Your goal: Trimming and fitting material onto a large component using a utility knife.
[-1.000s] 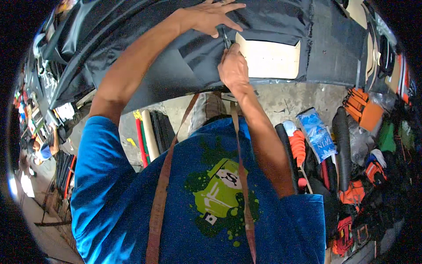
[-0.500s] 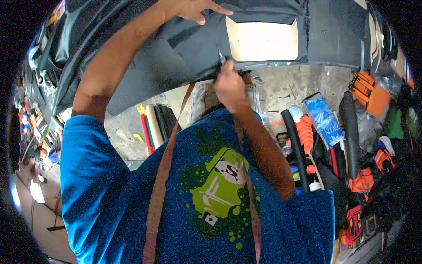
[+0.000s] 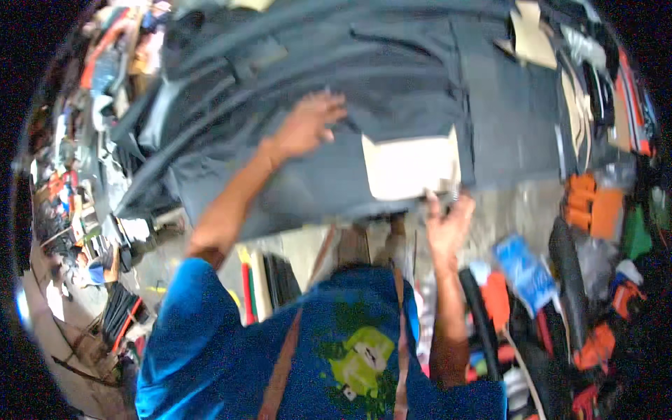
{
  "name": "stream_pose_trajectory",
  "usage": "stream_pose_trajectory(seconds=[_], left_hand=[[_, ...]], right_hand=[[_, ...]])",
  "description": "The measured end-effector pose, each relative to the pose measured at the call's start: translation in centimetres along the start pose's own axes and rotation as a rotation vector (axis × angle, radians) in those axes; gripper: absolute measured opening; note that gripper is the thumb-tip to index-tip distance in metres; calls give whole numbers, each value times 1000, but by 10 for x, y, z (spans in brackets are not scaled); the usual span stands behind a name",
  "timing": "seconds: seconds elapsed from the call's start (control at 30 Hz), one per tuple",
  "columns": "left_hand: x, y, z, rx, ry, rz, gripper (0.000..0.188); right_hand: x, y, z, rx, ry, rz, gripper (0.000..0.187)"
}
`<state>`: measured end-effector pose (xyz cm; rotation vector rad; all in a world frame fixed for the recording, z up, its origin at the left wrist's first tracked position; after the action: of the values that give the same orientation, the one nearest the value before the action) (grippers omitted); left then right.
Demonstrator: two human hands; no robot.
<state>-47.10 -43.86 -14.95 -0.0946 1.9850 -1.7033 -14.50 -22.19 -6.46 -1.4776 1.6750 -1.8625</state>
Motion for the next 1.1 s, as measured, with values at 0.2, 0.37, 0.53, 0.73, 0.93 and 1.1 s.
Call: stream_pose_trajectory(seconds=[0.2,0.37,0.53,0.73,0.93,1.1], left_hand=[[-29,-106,-34,-374,-342,-299,71],[90,-93,-29,-73,-747,-327,79],[109,-147,-51,-563,-188,-380,59],[216,-214,-102,-322,-663,-487,58],[255,-152,-118,-179,-651,-516,62],[243,-121,-113,-80,-920,-492,72]], right_hand=[[-65,4,-38,31,202,53,66],[-81,27,-56,46,229,-88,65],[-98,37,-58,87,341,-246,54],[-118,35,-75,18,349,-268,49],[-139,14,-109,-42,615,-336,39],[-189,-3,-132,-101,647,-271,35]])
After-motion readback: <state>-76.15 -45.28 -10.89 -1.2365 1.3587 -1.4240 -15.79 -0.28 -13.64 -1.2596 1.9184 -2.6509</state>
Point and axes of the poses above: each hand's wrist, its own z-axis away from the middle knuckle, its own y-axis out of the palm, x = y × z, the point moved 5 cm from there along -z, towards the middle knuckle, and after that the axes turned 11 degrees about -y, right-handed, at the moved point
